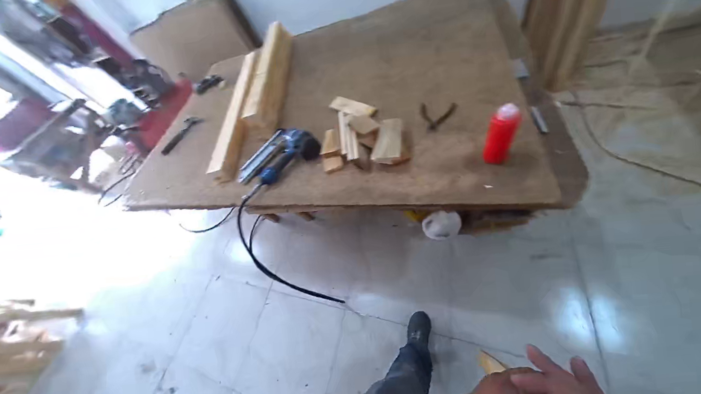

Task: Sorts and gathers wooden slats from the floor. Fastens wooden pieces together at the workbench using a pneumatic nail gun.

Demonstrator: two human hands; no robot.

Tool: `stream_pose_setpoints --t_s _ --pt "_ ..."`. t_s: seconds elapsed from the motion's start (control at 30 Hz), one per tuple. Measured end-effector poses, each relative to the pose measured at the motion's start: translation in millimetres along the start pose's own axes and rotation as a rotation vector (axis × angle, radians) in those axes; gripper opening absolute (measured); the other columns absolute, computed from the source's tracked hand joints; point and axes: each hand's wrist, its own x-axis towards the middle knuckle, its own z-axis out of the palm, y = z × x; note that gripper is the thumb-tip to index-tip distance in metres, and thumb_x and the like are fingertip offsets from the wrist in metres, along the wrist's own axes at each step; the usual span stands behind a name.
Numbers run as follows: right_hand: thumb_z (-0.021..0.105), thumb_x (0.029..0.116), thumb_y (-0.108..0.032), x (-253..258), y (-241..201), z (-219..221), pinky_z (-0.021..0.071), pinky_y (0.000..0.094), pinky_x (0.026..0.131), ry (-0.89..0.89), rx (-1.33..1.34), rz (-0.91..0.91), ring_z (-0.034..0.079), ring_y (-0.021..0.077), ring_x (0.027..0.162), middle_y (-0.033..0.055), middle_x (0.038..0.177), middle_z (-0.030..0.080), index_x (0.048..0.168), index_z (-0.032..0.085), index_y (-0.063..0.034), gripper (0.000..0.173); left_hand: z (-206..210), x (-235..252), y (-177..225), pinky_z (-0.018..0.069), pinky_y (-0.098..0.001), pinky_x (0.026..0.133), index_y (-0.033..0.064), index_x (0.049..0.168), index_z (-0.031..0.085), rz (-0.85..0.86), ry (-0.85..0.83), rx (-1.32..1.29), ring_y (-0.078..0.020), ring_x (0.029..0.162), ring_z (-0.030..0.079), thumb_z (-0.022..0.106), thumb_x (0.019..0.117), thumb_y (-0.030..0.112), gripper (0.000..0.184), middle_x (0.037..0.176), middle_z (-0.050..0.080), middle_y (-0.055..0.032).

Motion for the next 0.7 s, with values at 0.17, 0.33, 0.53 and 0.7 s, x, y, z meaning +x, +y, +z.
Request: stream_pose_setpoints --t_s 0.17,0.33,0.53,0.7 --pt "0.069 0.0916 -0.027 39 -44 122 0.0239 0.0636 0.123 -0.337 0.198 -0.157 0.064 0.0259 0.124 0.0107 0.104 0.074 0.105 0.062 -0.0093 0.023 -117 -107 21 0.0481 -0.0386 0.107 -0.0214 0.124 0.057 0.03 0.171 0.093 -0.0279 0.118 0.065 0.076 0.0854 0.018 0.059 0.121 0.066 -0.0313" --pt "0.07 0.089 -0.024 79 -105 250 0.0284 0.0663 0.12 -0.661 0.333 -0.208 0.067 0.0328 0.117 0.0175 0.104 0.073 0.105 0.064 -0.0015 0.028 -227 -198 2 0.0469 -0.0353 0.11 -0.0044 0.129 0.062 0.159 0.367 -0.072 -0.0115 0.123 0.063 0.057 0.0838 0.081 0.097 0.126 0.07 -0.0136" --pt "0.073 0.0862 -0.015 168 -172 368 0.0426 0.0639 0.115 -0.634 0.733 -0.167 0.072 0.0293 0.102 0.0124 0.094 0.072 0.104 0.059 -0.0062 0.024 -395 -263 27 0.0506 -0.0399 0.105 -0.0121 0.121 0.064 -0.105 0.33 0.222 -0.0223 0.115 0.066 0.036 0.0962 0.072 0.092 0.119 0.07 -0.0216" --pt "0.077 0.0845 -0.015 239 -169 394 0.0452 0.0619 0.113 -0.368 1.11 -0.017 0.073 0.0306 0.101 0.0076 0.091 0.074 0.108 0.067 -0.0119 0.026 -489 -333 -31 0.0585 -0.0452 0.085 0.005 0.106 0.071 -0.24 0.345 0.498 -0.0236 0.095 0.069 0.023 0.0941 0.082 0.091 0.098 0.071 -0.0136"
